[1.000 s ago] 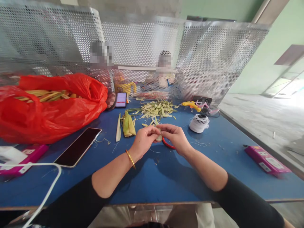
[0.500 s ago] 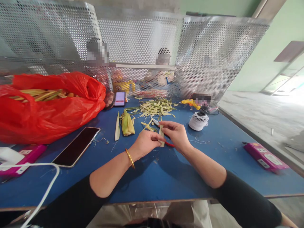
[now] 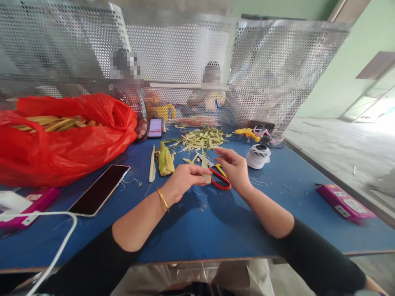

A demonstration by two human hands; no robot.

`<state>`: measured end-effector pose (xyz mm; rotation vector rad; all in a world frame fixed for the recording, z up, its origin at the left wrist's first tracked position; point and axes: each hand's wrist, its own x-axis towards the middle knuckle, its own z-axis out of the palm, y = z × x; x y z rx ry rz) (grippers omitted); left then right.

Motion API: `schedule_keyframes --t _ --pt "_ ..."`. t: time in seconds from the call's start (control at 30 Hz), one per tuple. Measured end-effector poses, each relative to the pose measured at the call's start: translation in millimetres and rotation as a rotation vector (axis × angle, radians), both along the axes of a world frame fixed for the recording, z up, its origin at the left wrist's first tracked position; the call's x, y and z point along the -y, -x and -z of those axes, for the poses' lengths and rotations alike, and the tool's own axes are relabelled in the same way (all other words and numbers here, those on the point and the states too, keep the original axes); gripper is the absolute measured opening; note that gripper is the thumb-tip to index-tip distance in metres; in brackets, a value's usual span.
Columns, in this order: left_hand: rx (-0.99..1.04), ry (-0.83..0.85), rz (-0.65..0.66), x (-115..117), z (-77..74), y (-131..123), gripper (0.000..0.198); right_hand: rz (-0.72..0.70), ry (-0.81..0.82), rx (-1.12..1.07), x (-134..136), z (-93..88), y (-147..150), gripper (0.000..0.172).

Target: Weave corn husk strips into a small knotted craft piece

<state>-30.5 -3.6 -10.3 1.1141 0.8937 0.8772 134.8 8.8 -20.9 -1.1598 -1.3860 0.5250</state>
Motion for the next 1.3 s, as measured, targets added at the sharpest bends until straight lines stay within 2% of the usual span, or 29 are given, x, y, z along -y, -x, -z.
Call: schedule_keyframes --t 0.07,0.13,0.23,0.3,0.5,0.83,1.07,1.3 --pt "0.073 0.024 -0.056 -2.4 -1.8 2.7 0.021 -0.036 -0.139 0.142 5.2 -5.6 -0.3 0.021" --pt "0.119 0.041 -0.091 -4.7 -3.3 5.4 0.023 -0.147 -0.238 0.269 10.6 -10.1 0.7 0.019" --pt "0.133 0.051 -0.126 -7.7 -4.4 8.7 0.024 -0.333 -0.306 0.432 14.4 -11.3 2.4 0.018" --pt "0.127 0.050 -0.134 -9.0 -3.8 9.9 0.024 -0.366 -0.326 0.508 13.8 -8.9 2.7 0.016" --pt "0.107 0.027 -0.083 -10.2 0.2 9.8 0.026 -0.300 -0.315 0.535 10.5 -3.0 1.9 0.013" --pt "0.072 -0.004 -0.108 -8.1 0.6 5.8 0.025 -0.284 -0.260 0.576 13.4 -5.0 3.5 0.013" --pt "0.004 -0.120 -0.175 -4.5 3.2 -2.0 0.025 -0.207 -0.088 0.429 15.8 -2.3 8.4 0.011" --pt "-0.035 -0.168 -0.173 -1.6 2.2 -3.5 0.026 -0.144 0.040 0.405 14.7 -0.5 9.0 0.009"
